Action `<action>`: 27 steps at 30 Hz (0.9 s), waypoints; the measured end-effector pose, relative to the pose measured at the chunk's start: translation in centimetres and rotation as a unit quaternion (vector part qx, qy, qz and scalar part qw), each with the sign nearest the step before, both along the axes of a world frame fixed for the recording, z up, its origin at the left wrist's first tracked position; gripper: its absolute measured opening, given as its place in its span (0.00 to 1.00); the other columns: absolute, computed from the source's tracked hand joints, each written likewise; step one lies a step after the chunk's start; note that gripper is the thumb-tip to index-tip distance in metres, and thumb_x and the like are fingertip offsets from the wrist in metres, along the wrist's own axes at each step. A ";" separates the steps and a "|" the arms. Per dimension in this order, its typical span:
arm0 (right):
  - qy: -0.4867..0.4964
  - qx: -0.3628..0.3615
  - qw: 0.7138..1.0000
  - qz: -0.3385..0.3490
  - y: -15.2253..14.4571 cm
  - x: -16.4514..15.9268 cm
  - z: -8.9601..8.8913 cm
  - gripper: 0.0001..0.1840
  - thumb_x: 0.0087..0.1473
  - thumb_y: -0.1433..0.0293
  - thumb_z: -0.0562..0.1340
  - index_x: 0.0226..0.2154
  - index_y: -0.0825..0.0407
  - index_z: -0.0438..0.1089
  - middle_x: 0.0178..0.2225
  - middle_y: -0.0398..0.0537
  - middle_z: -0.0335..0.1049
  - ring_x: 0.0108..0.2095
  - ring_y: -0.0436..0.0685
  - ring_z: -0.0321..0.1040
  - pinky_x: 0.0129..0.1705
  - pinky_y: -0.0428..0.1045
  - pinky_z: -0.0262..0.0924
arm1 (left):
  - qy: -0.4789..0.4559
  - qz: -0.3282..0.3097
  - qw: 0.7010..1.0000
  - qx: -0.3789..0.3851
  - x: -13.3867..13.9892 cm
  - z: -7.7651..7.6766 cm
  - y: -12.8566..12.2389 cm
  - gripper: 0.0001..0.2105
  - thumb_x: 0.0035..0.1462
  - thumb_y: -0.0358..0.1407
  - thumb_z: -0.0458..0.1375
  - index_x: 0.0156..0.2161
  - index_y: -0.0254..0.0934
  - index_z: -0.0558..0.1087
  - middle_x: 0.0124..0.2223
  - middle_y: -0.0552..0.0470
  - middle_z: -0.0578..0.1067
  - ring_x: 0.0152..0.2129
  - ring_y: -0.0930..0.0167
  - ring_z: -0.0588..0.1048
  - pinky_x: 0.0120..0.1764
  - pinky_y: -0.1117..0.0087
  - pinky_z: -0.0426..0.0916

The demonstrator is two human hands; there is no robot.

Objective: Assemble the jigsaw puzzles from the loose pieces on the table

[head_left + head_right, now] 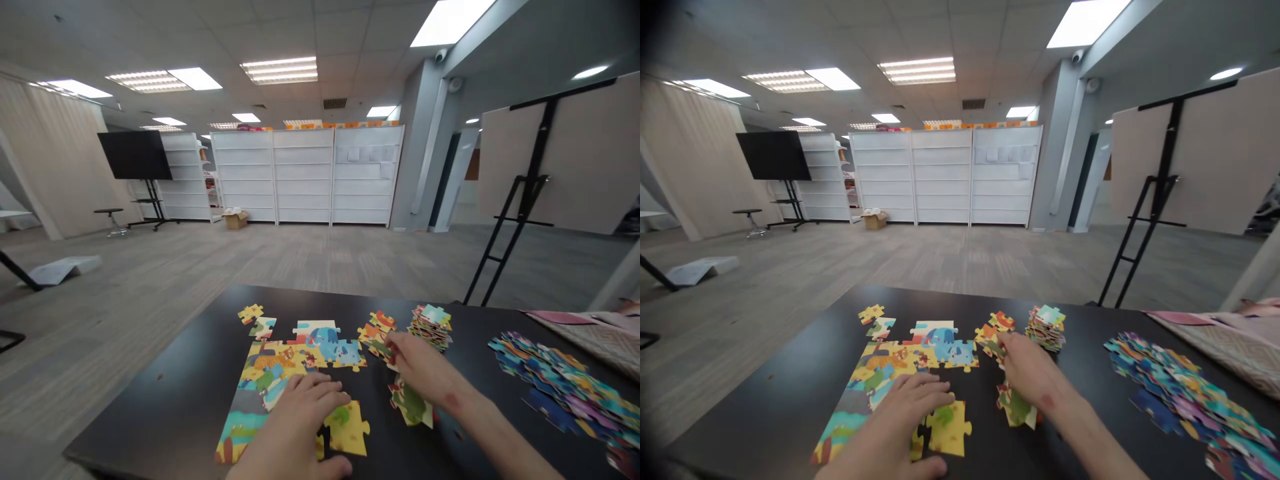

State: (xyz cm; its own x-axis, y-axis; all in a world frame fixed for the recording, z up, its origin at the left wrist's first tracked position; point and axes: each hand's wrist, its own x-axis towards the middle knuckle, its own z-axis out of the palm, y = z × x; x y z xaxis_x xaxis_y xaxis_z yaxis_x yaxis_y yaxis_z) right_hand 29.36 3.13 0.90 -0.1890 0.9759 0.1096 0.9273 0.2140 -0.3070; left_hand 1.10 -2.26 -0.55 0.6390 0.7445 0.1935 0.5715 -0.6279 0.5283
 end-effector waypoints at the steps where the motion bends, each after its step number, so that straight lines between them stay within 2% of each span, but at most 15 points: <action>1: -0.011 -0.026 1.000 -0.010 0.2 1.1 0.2 0.14 0.52 0.78 0.53 0.37 0.50 0.70 0.36 0.50 0.74 0.40 0.60 0.71 0.42 0.50 0.60 | -0.013 -0.001 1.000 -0.008 0.2 -0.2 0.1 0.31 0.44 0.40 0.72 0.55 0.49 0.71 0.57 0.54 0.74 0.54 0.58 0.68 0.61 0.56 0.57; 3: -0.020 -0.059 0.998 -0.010 0.1 2.8 0.5 0.13 0.49 0.74 0.58 0.38 0.49 0.71 0.38 0.49 0.75 0.42 0.61 0.72 0.42 0.50 0.60 | -0.043 0.001 0.999 -0.017 0.4 -0.6 0.3 0.26 0.46 0.37 0.71 0.53 0.48 0.73 0.52 0.54 0.76 0.50 0.61 0.70 0.59 0.60 0.59; 6: -0.002 -0.071 0.997 0.002 -0.3 4.1 0.7 0.18 0.45 0.71 0.61 0.43 0.48 0.72 0.39 0.48 0.76 0.41 0.62 0.72 0.41 0.51 0.61 | -0.069 0.004 0.997 -0.021 0.4 -1.0 0.6 0.25 0.45 0.34 0.70 0.51 0.47 0.74 0.50 0.53 0.75 0.48 0.62 0.70 0.57 0.63 0.60; 13: 0.017 -0.027 0.999 -0.008 0.1 4.4 -0.9 0.22 0.48 0.65 0.62 0.48 0.51 0.71 0.47 0.54 0.74 0.49 0.66 0.70 0.52 0.56 0.61 | -0.071 0.006 0.997 -0.017 0.4 -0.9 -0.1 0.28 0.40 0.33 0.71 0.50 0.48 0.73 0.47 0.55 0.73 0.46 0.63 0.70 0.57 0.64 0.59; 17: 0.014 -0.008 1.000 -0.014 0.2 4.4 -1.6 0.19 0.51 0.65 0.60 0.46 0.51 0.72 0.42 0.53 0.73 0.46 0.64 0.71 0.51 0.56 0.61 | -0.064 0.020 0.998 -0.021 0.2 -1.1 -0.5 0.23 0.40 0.31 0.71 0.45 0.46 0.75 0.46 0.54 0.73 0.45 0.64 0.70 0.55 0.65 0.60; 20: 0.030 0.015 0.999 -0.011 -0.1 3.7 -1.2 0.18 0.49 0.68 0.60 0.45 0.51 0.71 0.43 0.52 0.71 0.46 0.63 0.70 0.50 0.55 0.61 | -0.058 0.023 0.998 -0.027 0.1 -1.1 -0.5 0.22 0.40 0.31 0.72 0.43 0.45 0.74 0.46 0.55 0.72 0.45 0.64 0.69 0.53 0.66 0.61; 24: 0.102 0.027 0.993 0.059 -1.3 1.4 0.2 0.19 0.50 0.69 0.61 0.46 0.51 0.71 0.48 0.53 0.68 0.48 0.62 0.68 0.54 0.56 0.60 | -0.059 0.022 0.997 -0.037 0.0 -0.8 -0.4 0.21 0.40 0.29 0.73 0.42 0.44 0.74 0.46 0.56 0.72 0.45 0.66 0.69 0.52 0.68 0.61; 27: 0.153 -0.043 0.973 0.167 -2.8 -0.7 0.7 0.20 0.48 0.71 0.64 0.46 0.49 0.72 0.49 0.50 0.68 0.48 0.60 0.68 0.53 0.55 0.61 | -0.064 0.017 0.997 -0.038 -0.3 -0.8 -0.2 0.20 0.41 0.29 0.74 0.41 0.43 0.74 0.47 0.57 0.73 0.46 0.66 0.69 0.52 0.69 0.61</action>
State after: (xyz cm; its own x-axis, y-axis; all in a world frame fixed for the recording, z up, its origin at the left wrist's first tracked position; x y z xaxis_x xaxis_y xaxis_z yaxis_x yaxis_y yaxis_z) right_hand 28.70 0.36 1.63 -0.4680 0.8738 0.1318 0.6726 0.4489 -0.5882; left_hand 0.84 -2.44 -1.39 0.5867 0.7811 0.2138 0.5176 -0.5647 0.6428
